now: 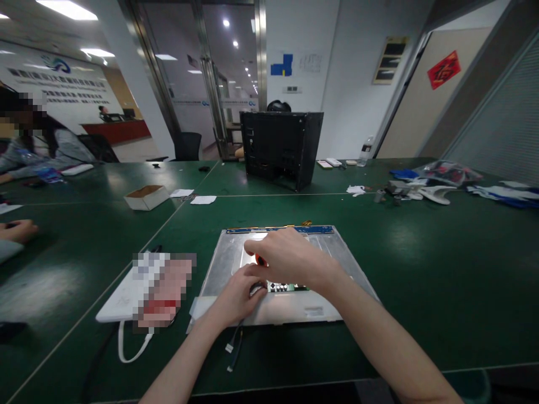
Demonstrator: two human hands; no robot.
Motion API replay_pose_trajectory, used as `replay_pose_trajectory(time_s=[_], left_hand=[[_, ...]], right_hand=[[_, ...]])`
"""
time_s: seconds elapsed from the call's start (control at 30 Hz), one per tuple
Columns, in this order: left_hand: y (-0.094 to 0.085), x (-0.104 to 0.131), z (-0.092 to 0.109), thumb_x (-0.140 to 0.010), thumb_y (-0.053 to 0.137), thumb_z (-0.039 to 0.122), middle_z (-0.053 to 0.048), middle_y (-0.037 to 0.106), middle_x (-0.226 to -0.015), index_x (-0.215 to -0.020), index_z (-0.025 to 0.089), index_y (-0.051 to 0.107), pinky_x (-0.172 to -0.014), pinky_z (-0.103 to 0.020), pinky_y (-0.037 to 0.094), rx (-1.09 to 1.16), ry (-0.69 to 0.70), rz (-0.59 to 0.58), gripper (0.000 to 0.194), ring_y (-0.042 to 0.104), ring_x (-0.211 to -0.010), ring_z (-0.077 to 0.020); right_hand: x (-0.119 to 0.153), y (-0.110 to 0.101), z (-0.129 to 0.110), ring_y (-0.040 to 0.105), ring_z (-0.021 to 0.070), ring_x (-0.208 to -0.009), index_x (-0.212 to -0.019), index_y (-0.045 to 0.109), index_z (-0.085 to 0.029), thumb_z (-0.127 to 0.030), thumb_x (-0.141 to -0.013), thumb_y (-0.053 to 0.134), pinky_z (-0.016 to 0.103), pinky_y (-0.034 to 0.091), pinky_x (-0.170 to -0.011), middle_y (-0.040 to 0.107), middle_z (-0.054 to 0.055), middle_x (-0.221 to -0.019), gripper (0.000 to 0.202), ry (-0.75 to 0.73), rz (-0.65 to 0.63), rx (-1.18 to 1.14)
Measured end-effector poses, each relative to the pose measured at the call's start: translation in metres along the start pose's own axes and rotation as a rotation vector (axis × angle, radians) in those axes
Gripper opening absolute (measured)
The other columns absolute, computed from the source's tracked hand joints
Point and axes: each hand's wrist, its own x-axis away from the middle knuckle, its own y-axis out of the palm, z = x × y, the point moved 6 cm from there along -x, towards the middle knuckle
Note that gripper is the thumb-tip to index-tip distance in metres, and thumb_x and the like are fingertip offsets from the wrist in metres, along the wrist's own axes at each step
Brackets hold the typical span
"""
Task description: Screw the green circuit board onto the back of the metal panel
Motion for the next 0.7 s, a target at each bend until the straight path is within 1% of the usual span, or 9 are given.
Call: replay_pose_trajectory(time_s=[0.07,0.13,0.2,0.3,0.4,0.53,0.57,0.63,0.7], left_hand=[[0.0009,0.0001,-0.0002,-0.083,0.054,0.019,-0.007,0.066,-0.096,-0.084,0.017,0.066,-0.078,-0.033,0.047,0.004,-0.003,-0.015,0.012,0.060,-0.090,-0.0227],[-0.0004,-0.0001,0.0015,-0.082,0.055,0.018,-0.008,0.065,-0.098,-0.086,0.017,0.065,-0.080,-0.034,0.046,0.006,0.006,-0.010,0.011,0.059,-0.091,-0.0229],[-0.0024,-0.0004,0.0036,-0.081,0.055,0.018,-0.009,0.064,-0.101,-0.089,0.016,0.064,-0.082,-0.036,0.046,0.013,0.019,0.008,0.012,0.058,-0.094,-0.0236],[-0.0040,-0.0009,0.0051,-0.080,0.057,0.018,-0.010,0.063,-0.105,-0.094,0.016,0.063,-0.084,-0.037,0.047,0.029,0.035,0.034,0.015,0.057,-0.098,-0.0246],[-0.0021,-0.0010,0.0029,-0.080,0.056,0.019,-0.010,0.063,-0.105,-0.093,0.015,0.063,-0.084,-0.036,0.047,0.019,0.032,0.034,0.015,0.057,-0.099,-0.0252],[0.0016,-0.0004,-0.0006,-0.082,0.055,0.018,-0.008,0.064,-0.095,-0.084,0.016,0.064,-0.081,-0.035,0.046,-0.004,0.014,-0.005,0.010,0.058,-0.093,-0.0237],[0.0014,-0.0002,-0.0005,-0.082,0.054,0.018,-0.008,0.064,-0.095,-0.084,0.016,0.064,-0.082,-0.035,0.046,-0.006,0.011,-0.009,0.010,0.058,-0.093,-0.0234],[-0.0001,-0.0004,0.0010,-0.081,0.055,0.017,-0.008,0.064,-0.098,-0.085,0.016,0.064,-0.082,-0.036,0.046,-0.002,0.013,-0.007,0.010,0.058,-0.094,-0.0236],[-0.0025,-0.0008,0.0041,-0.081,0.055,0.017,-0.010,0.063,-0.104,-0.090,0.015,0.064,-0.085,-0.036,0.046,0.016,0.029,0.003,0.012,0.057,-0.098,-0.0243]], right_hand=[[-0.0007,-0.0005,0.0012,0.061,0.0167,-0.067,-0.085,0.061,-0.020,-0.044,-0.088,0.050,0.028,0.019,-0.049,0.068,0.004,-0.074,0.027,0.013,0.010,0.008],[-0.0005,0.0000,0.0014,0.060,0.0161,-0.066,-0.084,0.061,-0.020,-0.038,-0.088,0.050,0.028,0.019,-0.049,0.068,0.003,-0.074,0.022,0.015,0.009,0.020],[0.0006,0.0008,0.0003,0.059,0.0156,-0.065,-0.090,0.060,-0.020,-0.030,-0.084,0.052,0.028,0.019,-0.049,0.068,0.003,-0.076,0.014,0.002,0.006,0.017],[0.0029,0.0009,-0.0023,0.059,0.0160,-0.064,-0.101,0.056,-0.019,-0.026,-0.079,0.055,0.027,0.020,-0.048,0.069,0.003,-0.080,0.024,-0.031,0.012,-0.016],[0.0035,0.0005,-0.0031,0.059,0.0169,-0.064,-0.102,0.055,-0.020,-0.030,-0.079,0.055,0.027,0.019,-0.048,0.068,0.003,-0.079,0.025,-0.051,0.031,-0.014],[0.0012,0.0010,0.0008,0.061,0.0181,-0.067,-0.098,0.057,-0.021,-0.041,-0.084,0.053,0.028,0.019,-0.050,0.069,0.003,-0.078,0.025,-0.009,0.056,0.023],[0.0008,0.0014,0.0015,0.061,0.0181,-0.067,-0.098,0.057,-0.021,-0.040,-0.084,0.053,0.028,0.019,-0.050,0.069,0.003,-0.079,0.024,-0.001,0.054,0.027],[0.0009,0.0023,0.0015,0.061,0.0176,-0.067,-0.099,0.057,-0.021,-0.033,-0.083,0.054,0.028,0.019,-0.050,0.069,0.003,-0.079,0.020,0.003,0.040,0.022],[0.0019,0.0029,0.0001,0.060,0.0171,-0.067,-0.100,0.055,-0.020,-0.027,-0.081,0.054,0.028,0.019,-0.049,0.069,0.003,-0.081,0.021,-0.013,0.017,0.001]])
